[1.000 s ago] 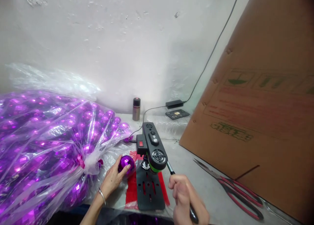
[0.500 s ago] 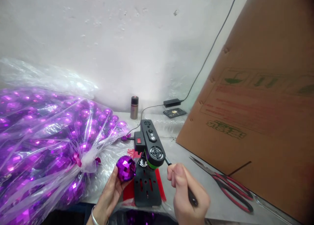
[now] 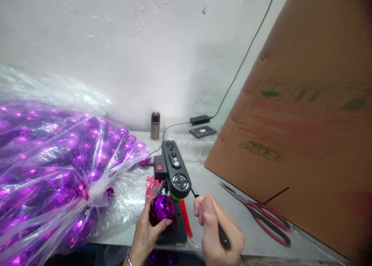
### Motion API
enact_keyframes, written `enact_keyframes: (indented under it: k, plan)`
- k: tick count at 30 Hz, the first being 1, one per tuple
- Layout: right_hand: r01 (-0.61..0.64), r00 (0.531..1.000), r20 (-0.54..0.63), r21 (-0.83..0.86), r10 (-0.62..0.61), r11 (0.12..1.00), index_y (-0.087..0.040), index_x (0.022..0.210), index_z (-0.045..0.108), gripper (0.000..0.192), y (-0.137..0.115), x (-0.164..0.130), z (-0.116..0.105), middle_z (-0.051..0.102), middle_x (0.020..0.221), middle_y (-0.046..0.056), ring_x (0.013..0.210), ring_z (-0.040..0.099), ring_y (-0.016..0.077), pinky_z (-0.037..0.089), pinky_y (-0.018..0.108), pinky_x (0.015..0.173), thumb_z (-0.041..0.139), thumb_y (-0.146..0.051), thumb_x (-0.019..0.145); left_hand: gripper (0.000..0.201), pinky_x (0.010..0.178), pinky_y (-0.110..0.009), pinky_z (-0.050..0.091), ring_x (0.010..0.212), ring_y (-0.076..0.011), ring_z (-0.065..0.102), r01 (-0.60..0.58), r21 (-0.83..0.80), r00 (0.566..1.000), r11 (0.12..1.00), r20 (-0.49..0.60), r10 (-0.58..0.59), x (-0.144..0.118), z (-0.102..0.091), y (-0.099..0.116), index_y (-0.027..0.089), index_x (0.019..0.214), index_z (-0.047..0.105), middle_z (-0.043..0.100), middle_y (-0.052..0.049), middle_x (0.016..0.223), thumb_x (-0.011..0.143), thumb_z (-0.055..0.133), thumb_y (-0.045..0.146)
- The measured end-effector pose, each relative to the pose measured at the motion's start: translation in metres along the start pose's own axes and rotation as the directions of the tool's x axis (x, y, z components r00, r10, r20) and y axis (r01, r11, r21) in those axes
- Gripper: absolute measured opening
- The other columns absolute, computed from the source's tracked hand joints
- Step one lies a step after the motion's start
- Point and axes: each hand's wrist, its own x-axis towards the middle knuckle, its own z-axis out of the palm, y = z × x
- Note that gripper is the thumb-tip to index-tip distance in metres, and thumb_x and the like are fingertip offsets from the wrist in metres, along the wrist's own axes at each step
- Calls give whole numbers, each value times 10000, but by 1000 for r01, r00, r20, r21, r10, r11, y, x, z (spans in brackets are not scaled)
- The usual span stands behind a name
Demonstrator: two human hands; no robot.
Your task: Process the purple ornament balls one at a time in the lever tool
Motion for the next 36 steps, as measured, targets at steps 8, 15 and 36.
enact_keyframes:
  k: [8, 15, 36]
  plan:
    - [-38, 999, -29, 8, 39, 999, -221, 735, 523, 401, -5, 0, 4, 528, 639, -36, 562, 514, 95, 390, 233, 540, 493, -178, 1133, 734, 1179, -550, 549, 1326, -410, 723, -47, 61, 999, 997, 11, 46, 0, -1, -4, 232, 1375, 678, 787, -146, 1393, 690, 887, 395]
    - [-84, 993, -83, 41, 87, 996, -218, 715, 523, 445, -5, -1, 7, 499, 638, -35, 569, 493, 94, 377, 249, 552, 499, -257, 1158, 730, 1197, -653, 510, 1359, -463, 688, -101, 120, 993, 988, 74, 93, 1, 1, 1, 218, 1367, 673, 776, -184, 1402, 681, 888, 341]
    - [-212, 944, -248, 56, 219, 976, -217, 723, 481, 453, -24, -8, 22, 479, 661, -45, 576, 411, 91, 290, 299, 590, 515, -302, 1167, 779, 1122, -611, 632, 1214, -408, 785, -270, 164, 960, 949, -25, 277, 8, 38, -46, 176, 1362, 699, 793, -161, 1327, 632, 926, 326]
